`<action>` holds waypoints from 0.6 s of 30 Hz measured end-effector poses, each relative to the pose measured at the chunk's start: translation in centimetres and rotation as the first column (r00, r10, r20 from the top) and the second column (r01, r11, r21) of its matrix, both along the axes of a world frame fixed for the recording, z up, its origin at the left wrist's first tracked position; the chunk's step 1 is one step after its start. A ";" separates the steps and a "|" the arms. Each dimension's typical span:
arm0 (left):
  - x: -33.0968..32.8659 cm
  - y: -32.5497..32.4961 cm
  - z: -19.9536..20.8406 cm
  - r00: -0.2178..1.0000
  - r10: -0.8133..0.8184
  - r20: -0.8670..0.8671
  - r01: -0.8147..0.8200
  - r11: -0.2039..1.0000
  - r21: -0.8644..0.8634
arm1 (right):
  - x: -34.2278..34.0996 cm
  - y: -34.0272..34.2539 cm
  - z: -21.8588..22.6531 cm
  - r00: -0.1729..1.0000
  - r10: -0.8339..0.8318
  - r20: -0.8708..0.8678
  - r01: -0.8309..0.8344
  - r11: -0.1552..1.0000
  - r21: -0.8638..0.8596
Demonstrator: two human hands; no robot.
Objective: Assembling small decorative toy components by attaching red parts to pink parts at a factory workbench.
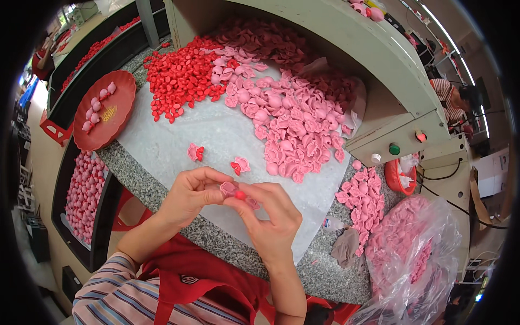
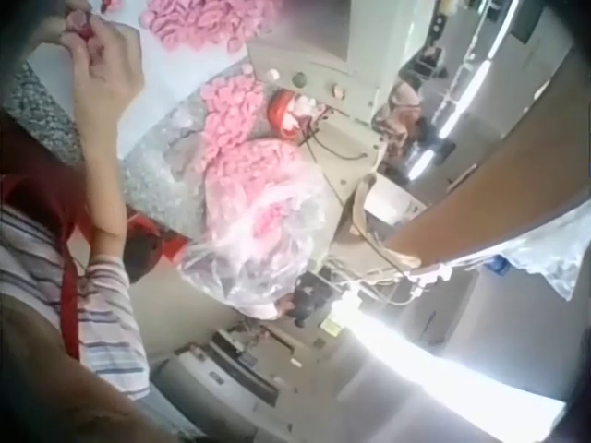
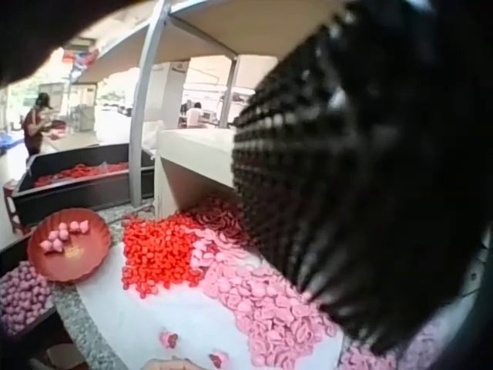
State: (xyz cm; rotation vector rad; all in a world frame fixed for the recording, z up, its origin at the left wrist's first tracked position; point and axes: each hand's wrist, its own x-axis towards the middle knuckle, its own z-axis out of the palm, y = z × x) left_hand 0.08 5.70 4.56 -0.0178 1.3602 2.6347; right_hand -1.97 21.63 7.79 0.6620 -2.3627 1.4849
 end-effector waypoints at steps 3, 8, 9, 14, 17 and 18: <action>-0.1 0.4 -0.3 0.998 0.043 -0.035 -0.045 0.997 -0.066 | 1.0 -0.2 0.6 0.991 0.010 0.135 -0.004 0.999 -0.045; -0.1 0.3 -0.7 0.997 0.062 -0.051 -0.067 0.992 -0.106 | 1.5 -0.2 0.4 0.978 0.009 0.210 0.015 0.994 -0.111; -0.2 0.4 -0.7 0.997 0.054 -0.049 -0.058 0.995 -0.080 | 1.5 -0.2 0.3 0.969 -0.021 0.246 0.062 0.985 -0.159; -0.1 0.3 -0.4 0.995 0.065 -0.071 -0.073 0.990 -0.121 | 1.6 0.1 0.2 0.960 0.028 0.278 0.011 0.990 -0.138; -0.1 0.2 -0.4 0.965 0.077 -0.249 -0.154 0.941 -0.303 | 1.9 0.0 0.3 0.962 0.048 0.269 -0.023 0.995 -0.095; -0.2 0.2 -0.6 0.971 0.078 -0.225 -0.130 0.966 -0.225 | 2.0 0.0 0.3 0.967 0.049 0.252 -0.033 0.997 -0.067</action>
